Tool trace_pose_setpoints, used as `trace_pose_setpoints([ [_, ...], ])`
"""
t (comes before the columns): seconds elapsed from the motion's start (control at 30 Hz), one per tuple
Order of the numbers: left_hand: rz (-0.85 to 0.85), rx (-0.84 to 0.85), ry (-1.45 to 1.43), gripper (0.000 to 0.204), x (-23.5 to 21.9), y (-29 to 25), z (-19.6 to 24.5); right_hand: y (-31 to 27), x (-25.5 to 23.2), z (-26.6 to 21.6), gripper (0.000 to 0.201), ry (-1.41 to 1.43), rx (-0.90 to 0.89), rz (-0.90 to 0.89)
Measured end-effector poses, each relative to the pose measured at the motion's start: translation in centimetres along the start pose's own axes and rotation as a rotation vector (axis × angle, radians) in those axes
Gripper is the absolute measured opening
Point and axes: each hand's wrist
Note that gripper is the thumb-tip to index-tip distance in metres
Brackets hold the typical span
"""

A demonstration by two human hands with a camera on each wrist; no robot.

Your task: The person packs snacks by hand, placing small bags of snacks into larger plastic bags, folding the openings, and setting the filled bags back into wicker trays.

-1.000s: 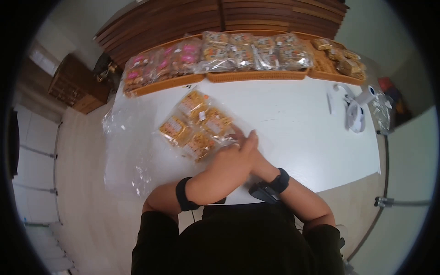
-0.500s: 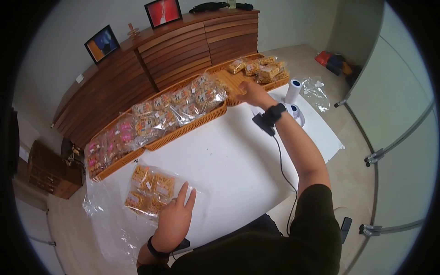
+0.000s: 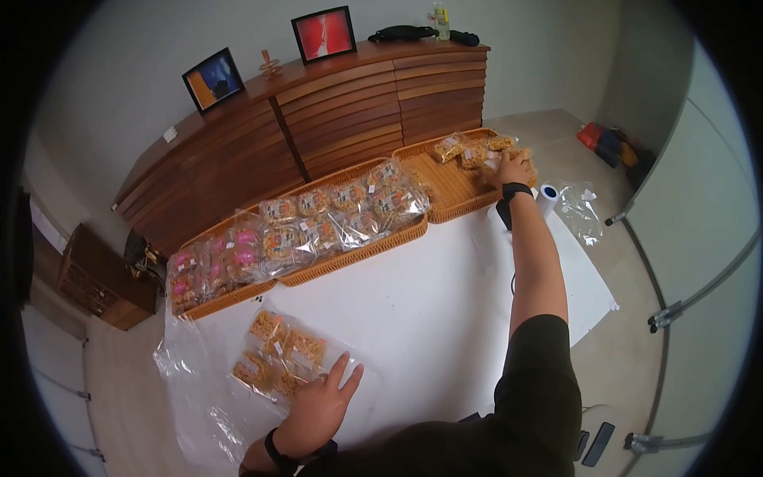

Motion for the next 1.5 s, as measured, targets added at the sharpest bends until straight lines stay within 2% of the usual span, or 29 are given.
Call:
trace_pose_setpoints([
  [0.03,0.009,-0.003,0.025,0.050,0.0,0.1,-0.1,-0.4,0.3,0.0,0.077,-0.009,-0.015,-0.014],
  [0.13,0.043,-0.001,0.036,0.048,0.1,-0.3,0.1,-2.9,0.4,-0.8,0.062,0.101,-0.389,0.309],
  [0.17,0.060,0.017,0.059,0.048,0.1,-0.3,0.1,-4.4,-0.3,-1.4,0.062,0.101,-0.404,0.294],
  [0.3,0.102,0.003,0.099,0.045,0.2,-0.5,0.4,-13.7,-5.5,-4.4,0.067,0.512,-0.821,0.353],
  [0.37,0.073,0.030,0.096,0.045,0.2,-0.7,0.4,-19.2,-8.3,-5.3,0.063,0.567,-0.931,0.175],
  [0.43,0.114,0.019,0.130,0.044,0.2,-0.8,0.5,-23.5,-8.6,-5.4,0.063,0.646,-1.004,0.024],
  [0.5,0.103,0.022,0.130,0.044,0.3,-0.9,0.6,-27.3,-7.4,-5.3,0.064,0.657,-0.933,-0.108],
  [0.53,0.103,0.009,0.144,0.044,0.4,-1.0,0.7,-28.7,-6.6,-5.2,0.065,0.539,-0.905,-0.095],
  [0.67,0.114,-0.035,0.173,0.044,0.8,-1.2,1.0,-31.1,-6.4,-4.6,0.069,0.430,-0.821,-0.212],
  [0.73,0.115,-0.068,0.166,0.045,1.0,-1.2,1.1,-30.4,-6.5,-4.2,0.076,0.665,-0.504,-0.284],
  [0.77,0.142,-0.069,0.174,0.045,1.2,-1.2,1.2,-30.5,-6.4,-4.1,0.076,0.673,-0.512,-0.291],
  [0.83,0.158,-0.105,0.195,0.044,1.6,-1.4,1.3,-30.6,-6.1,-4.5,0.077,0.268,-0.628,-0.263],
  [0.9,0.174,-0.086,0.261,0.043,2.0,-1.4,1.3,-30.3,-6.6,-5.1,0.071,0.418,-0.595,-0.424],
  [0.93,0.161,-0.126,0.272,0.043,1.9,-1.5,1.4,-30.6,-7.4,-5.5,0.062,0.428,-0.594,-0.439],
  [1.07,0.166,-0.107,0.285,0.039,1.7,-1.8,1.7,-32.6,-9.4,-6.0,0.050,0.626,-0.551,-0.506],
  [1.13,0.224,-0.111,0.302,0.035,1.7,-1.9,1.8,-34.0,-11.4,-6.4,0.042,0.956,-0.347,-0.581],
  [1.17,0.226,-0.131,0.292,0.035,1.7,-1.8,1.9,-34.8,-11.9,-6.1,0.035,1.040,-0.318,-0.656],
  [1.23,0.202,-0.134,0.268,0.035,1.8,-2.0,2.0,-37.4,-14.8,-7.4,0.036,1.241,-0.260,-0.963],
  [1.3,0.199,-0.118,0.271,0.035,1.7,-2.1,1.9,-38.7,-14.8,-9.0,0.039,1.241,-0.324,-1.128],
  [1.37,0.244,-0.125,0.200,0.033,1.7,-2.2,1.9,-39.7,-13.9,-11.1,0.043,1.208,-0.316,-1.086],
  [1.5,0.214,-0.104,0.197,0.033,1.9,-2.2,1.9,-41.3,-9.8,-14.0,0.042,1.408,-0.349,-0.908],
])
Point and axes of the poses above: each hand's wrist, its own y-axis towards the middle knuckle, its own x-axis out of the palm, z = x × y, and after that the axes turned 9 degrees about -x, right-handed
